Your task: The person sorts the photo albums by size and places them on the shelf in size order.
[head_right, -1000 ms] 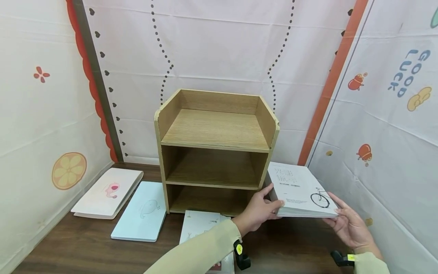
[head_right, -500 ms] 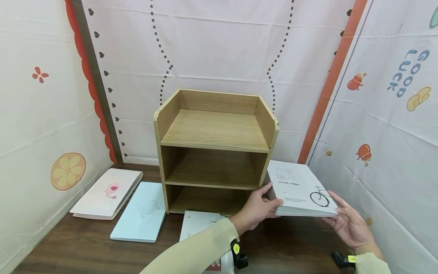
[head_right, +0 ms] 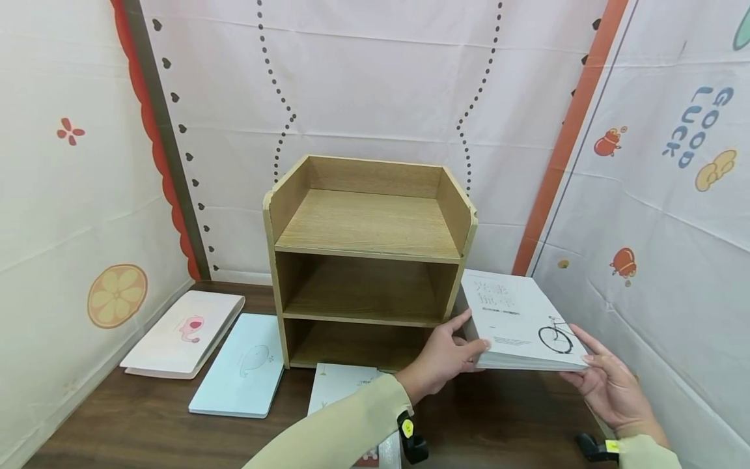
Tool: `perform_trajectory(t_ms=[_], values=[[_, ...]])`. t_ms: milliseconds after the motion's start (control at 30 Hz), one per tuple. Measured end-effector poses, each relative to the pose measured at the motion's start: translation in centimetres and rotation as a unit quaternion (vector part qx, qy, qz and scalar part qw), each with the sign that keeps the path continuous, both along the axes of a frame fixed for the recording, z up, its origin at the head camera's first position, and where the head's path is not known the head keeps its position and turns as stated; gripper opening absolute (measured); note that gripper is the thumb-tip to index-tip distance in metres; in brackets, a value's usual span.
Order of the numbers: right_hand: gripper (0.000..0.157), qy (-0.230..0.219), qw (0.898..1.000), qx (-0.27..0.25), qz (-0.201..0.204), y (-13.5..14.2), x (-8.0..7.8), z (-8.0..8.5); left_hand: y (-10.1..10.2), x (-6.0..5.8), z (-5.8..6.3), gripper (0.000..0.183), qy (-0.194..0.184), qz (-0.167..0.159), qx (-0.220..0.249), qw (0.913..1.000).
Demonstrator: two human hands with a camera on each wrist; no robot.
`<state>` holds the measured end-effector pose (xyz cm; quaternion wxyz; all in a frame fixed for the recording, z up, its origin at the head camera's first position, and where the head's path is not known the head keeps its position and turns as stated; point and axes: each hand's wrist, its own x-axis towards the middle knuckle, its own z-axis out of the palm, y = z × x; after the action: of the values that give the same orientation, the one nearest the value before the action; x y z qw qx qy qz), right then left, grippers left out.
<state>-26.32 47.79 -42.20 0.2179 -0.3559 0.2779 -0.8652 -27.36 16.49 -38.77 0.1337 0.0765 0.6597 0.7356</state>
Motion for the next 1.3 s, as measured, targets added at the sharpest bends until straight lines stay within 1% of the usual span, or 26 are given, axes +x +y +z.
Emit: perform_trajectory(t_ms=[200, 400, 667, 767, 967, 1167, 1300], values=[[0.069, 0.015, 1.000, -0.004, 0.019, 0.1, 0.0, 0.4, 0.1, 0.1, 0.4, 0.069, 0.003, 0.006, 0.002, 1.0000], [0.070, 0.020, 1.000, 0.003, 0.020, 0.2, -0.1, 1.0, 0.2, -0.1, 0.8, 0.069, 0.009, 0.009, 0.008, 0.9999], [0.071, 0.023, 0.999, 0.007, 0.039, 0.4, -0.1, 1.7, 0.0, 0.2, 1.6, 0.068, 0.010, 0.008, 0.009, 0.9999], [0.072, 0.024, 0.999, 0.007, 0.041, 0.4, -0.1, 2.0, -0.2, 0.3, 2.0, 0.069, 0.013, 0.006, 0.006, 0.9999], [0.072, 0.021, 0.999, 0.010, 0.038, 0.6, 0.0, 2.6, -0.3, 0.3, 2.5, 0.070, 0.014, 0.004, -0.015, 0.9998], [0.072, 0.018, 0.999, 0.010, 0.038, 0.9, 0.1, 3.1, -0.3, 0.4, 3.2, 0.069, 0.020, -0.005, -0.007, 0.9998], [0.073, 0.022, 0.999, 0.011, 0.035, 1.1, 0.1, 3.5, -0.4, 0.3, 3.7, 0.070, 0.028, -0.005, -0.010, 0.9995]])
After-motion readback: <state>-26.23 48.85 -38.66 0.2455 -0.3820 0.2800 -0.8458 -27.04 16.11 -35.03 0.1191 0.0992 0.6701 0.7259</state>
